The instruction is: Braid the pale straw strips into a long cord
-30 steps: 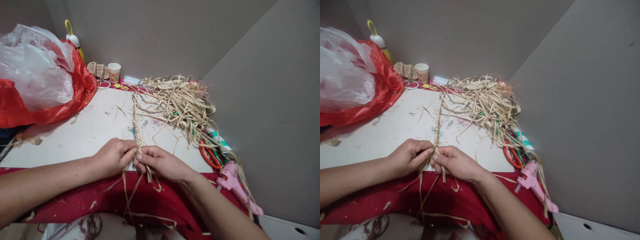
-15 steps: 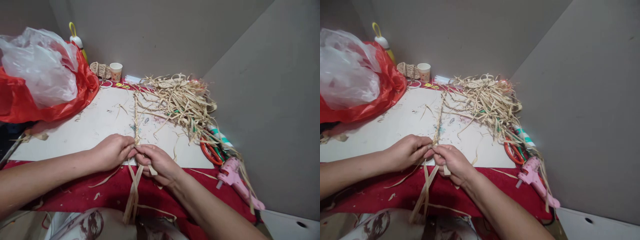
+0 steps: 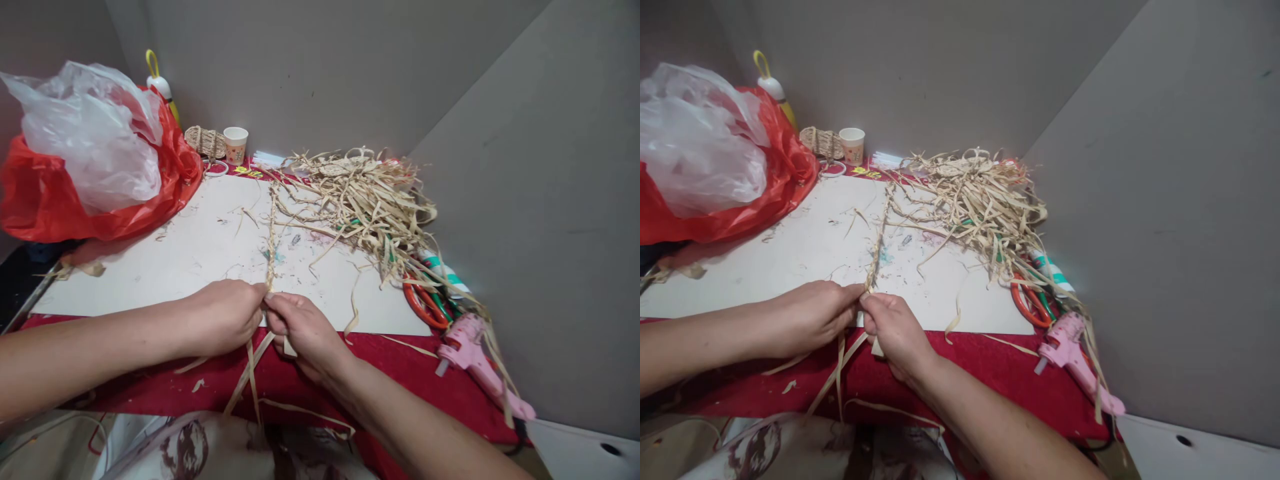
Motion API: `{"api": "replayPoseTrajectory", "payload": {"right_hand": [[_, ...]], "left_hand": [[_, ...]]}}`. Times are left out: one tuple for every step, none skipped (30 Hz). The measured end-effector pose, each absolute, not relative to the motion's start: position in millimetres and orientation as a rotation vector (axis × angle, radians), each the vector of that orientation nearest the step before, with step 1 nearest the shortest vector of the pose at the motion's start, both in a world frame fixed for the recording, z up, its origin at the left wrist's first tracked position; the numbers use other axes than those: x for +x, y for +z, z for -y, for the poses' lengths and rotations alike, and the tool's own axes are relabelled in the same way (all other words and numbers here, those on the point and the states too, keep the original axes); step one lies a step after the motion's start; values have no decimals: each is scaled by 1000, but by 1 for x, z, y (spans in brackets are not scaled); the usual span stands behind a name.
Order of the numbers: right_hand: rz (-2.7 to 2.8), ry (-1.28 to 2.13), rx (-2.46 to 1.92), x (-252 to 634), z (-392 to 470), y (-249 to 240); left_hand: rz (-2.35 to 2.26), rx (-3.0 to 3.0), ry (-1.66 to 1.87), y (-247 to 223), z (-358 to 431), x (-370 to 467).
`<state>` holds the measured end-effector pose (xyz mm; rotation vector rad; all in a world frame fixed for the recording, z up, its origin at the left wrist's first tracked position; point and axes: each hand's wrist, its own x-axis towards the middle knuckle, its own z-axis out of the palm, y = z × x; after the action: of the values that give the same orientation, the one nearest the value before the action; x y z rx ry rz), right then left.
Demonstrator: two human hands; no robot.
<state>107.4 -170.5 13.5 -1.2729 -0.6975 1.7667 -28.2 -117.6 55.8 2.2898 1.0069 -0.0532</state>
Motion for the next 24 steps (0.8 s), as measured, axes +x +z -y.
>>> {"api": "replayPoseTrajectory", "payload": {"right_hand": [[668, 1781, -1241, 108, 171, 14], [637, 1798, -1204, 108, 172, 15], [610, 1813, -1169, 109, 172, 15], [586, 1825, -1140, 109, 173, 15], [569, 1831, -1119, 109, 173, 16], [560, 1831, -1105, 108, 174, 16], [557, 1828, -1100, 108, 174, 16], [557, 1826, -1099, 108, 174, 15], [559, 1830, -1099, 108, 174, 15], [561, 1837, -1096, 108, 175, 15], [565, 1846, -1091, 109, 175, 15], [569, 1858, -1084, 111, 175, 14], [573, 1869, -1076, 112, 175, 15], [577, 1876, -1068, 114, 175, 15], [581, 1884, -1064, 117, 174, 15], [583, 1895, -1063, 119, 174, 16], [586, 1909, -1064, 121, 174, 16], [590, 1926, -1064, 122, 173, 17], [594, 1941, -1064, 123, 172, 18], [598, 1956, -1060, 124, 172, 18], [599, 1970, -1053, 125, 171, 19], [597, 1982, -1044, 125, 170, 20], [596, 1995, -1037, 126, 169, 20], [597, 2007, -1031, 126, 168, 21]], "left_hand": [[-1004, 2217, -40, 56, 119, -28], [-1003, 2147, -30, 56, 120, -28], [-1000, 2083, -15, 55, 122, -28], [-988, 2029, 12, 54, 123, -28], [-967, 1983, 54, 52, 125, -27], [-936, 1942, 107, 50, 127, -27], [-900, 1899, 166, 48, 129, -27], [-866, 1849, 218, 46, 131, -27], [-839, 1789, 249, 45, 133, -27], [-819, 1717, 253, 45, 134, -28], [-806, 1636, 226, 46, 134, -29], [-797, 1553, 175, 48, 134, -30], [-793, 1477, 112, 50, 133, -32], [-793, 1423, 49, 52, 130, -34], [-804, 1396, 3, 55, 127, -35], [-830, 1401, -10, 56, 123, -37], [-873, 1434, 21, 56, 119, -38], [-928, 1479, 98, 56, 115, -39], [-982, 1521, 195, 53, 111, -38], [-1014, 1546, 292, 51, 108, -37], [-1013, 1545, 364, 47, 106, -35], [-972, 1516, 399, 44, 104, -33], [-907, 1455, 402, 41, 104, -30], [-830, 1365, 384, 39, 104, -27]]}}
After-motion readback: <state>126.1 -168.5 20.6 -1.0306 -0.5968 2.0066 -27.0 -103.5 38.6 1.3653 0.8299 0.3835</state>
